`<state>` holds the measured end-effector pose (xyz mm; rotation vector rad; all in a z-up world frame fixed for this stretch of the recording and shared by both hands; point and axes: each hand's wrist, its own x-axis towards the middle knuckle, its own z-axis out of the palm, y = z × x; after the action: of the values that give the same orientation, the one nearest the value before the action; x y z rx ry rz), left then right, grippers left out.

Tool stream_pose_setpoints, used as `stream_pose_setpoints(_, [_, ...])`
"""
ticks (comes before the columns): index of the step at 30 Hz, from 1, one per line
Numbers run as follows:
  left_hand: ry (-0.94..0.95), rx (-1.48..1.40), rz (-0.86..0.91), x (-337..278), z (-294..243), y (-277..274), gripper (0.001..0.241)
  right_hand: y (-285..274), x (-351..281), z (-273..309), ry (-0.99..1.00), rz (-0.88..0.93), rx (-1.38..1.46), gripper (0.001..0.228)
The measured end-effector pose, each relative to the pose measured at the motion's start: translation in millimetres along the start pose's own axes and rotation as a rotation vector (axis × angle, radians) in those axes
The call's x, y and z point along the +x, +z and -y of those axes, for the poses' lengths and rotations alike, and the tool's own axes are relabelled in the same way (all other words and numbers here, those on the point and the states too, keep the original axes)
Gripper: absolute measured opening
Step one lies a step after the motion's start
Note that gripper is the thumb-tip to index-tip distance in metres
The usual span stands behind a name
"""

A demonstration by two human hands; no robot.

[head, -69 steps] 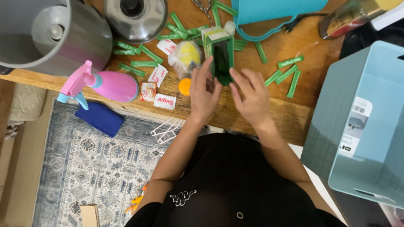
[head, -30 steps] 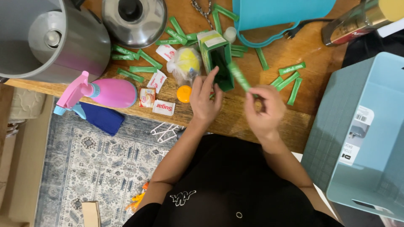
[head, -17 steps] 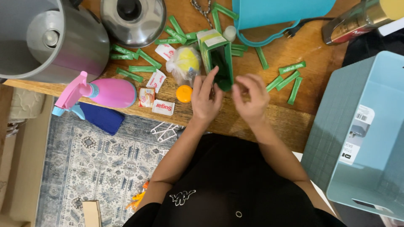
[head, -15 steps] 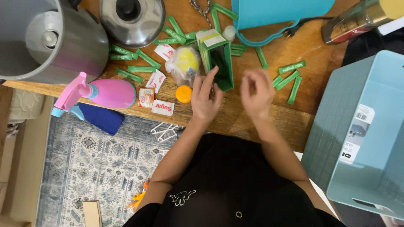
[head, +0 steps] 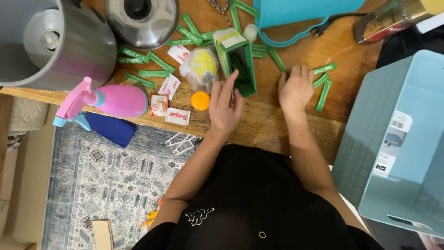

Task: The person picks up a package of paper towels, places it on a table, and then proceeds to take multiple green sachets from a scattered pile and place them into a green cardboard box.

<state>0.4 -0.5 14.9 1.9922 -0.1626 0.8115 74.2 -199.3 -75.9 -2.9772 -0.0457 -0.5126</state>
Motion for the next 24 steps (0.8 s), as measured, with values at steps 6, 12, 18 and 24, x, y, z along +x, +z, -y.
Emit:
stream_pose_setpoints(6, [0.108, 0.14, -0.053, 1, 1, 0, 0.051, 3, -5, -17, 0.049, 0.23, 0.19, 0.028])
stream_pose_setpoints(12, [0.213, 0.187, -0.112, 0, 4, 2, 0.047, -13, -6, 0, -0.029, 0.176, 0.181, 0.036])
stream_pose_setpoints(18, [0.19, 0.105, -0.094, 3, 5, 2, 0.042, 8, -8, -12, -0.026, 0.244, 0.236, 0.028])
stream_pose_setpoints(24, [0.135, 0.059, -0.075, 3, 11, 4, 0.042, 11, -12, -11, -0.076, 0.266, 0.219, 0.023])
